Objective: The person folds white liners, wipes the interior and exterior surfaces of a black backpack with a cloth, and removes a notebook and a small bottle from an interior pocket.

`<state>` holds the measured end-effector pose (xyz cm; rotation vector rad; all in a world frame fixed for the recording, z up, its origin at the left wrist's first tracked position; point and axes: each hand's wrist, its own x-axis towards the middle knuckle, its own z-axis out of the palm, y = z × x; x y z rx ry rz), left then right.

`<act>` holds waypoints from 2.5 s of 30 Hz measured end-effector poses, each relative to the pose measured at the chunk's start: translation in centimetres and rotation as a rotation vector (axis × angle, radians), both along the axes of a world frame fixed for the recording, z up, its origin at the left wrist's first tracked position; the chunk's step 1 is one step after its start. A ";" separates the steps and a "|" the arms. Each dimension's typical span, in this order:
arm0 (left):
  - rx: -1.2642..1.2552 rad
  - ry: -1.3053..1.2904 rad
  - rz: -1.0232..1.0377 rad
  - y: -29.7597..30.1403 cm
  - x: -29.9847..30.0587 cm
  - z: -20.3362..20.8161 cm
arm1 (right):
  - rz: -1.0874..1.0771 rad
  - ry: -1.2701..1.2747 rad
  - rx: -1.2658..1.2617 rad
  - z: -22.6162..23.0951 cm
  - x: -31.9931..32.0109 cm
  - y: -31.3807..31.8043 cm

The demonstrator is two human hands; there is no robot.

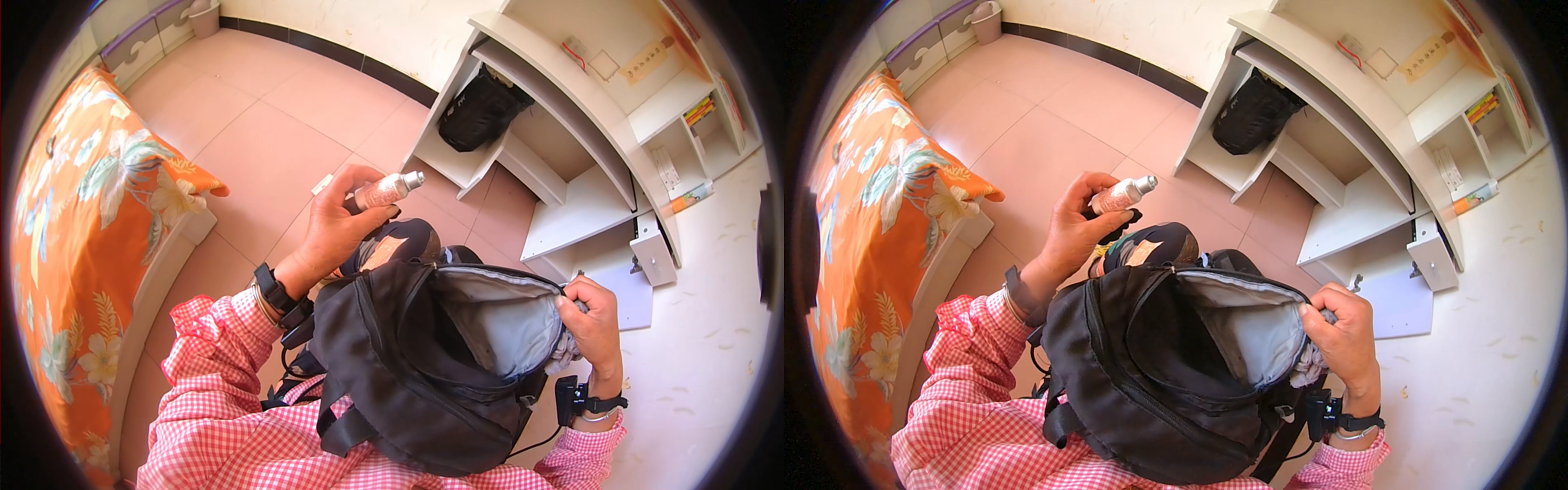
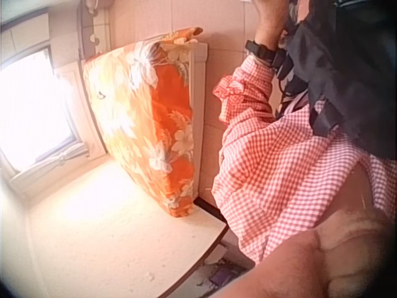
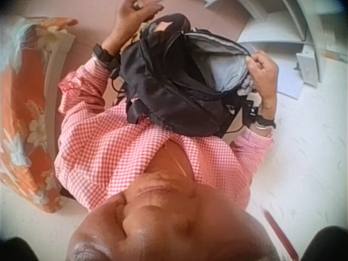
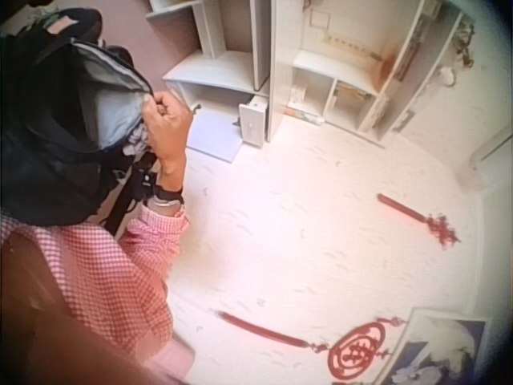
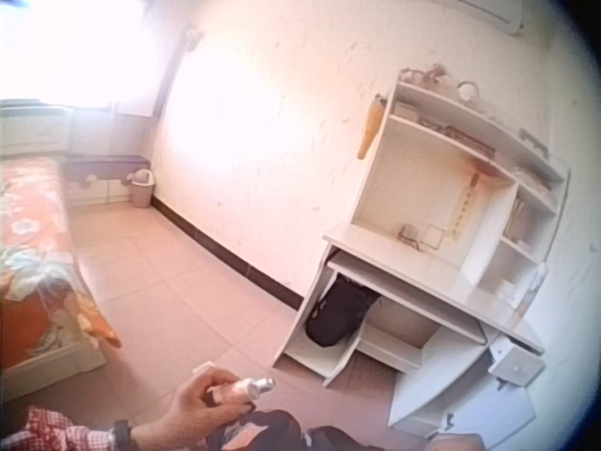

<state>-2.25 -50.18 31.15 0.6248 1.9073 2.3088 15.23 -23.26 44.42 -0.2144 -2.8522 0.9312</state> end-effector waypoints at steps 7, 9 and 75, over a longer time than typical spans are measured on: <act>0.152 -0.081 0.009 0.3 0.2 -0.5 | 0.003 -0.004 0.005 -0.1 0.0 -0.1; 0.126 -0.069 -0.002 0.2 0.1 -0.9 | 0.004 -0.003 0.004 -0.1 0.0 0.0; 0.243 -0.279 -0.133 -0.6 1.6 -1.7 | -0.027 -0.067 -0.121 -1.3 -0.3 -0.3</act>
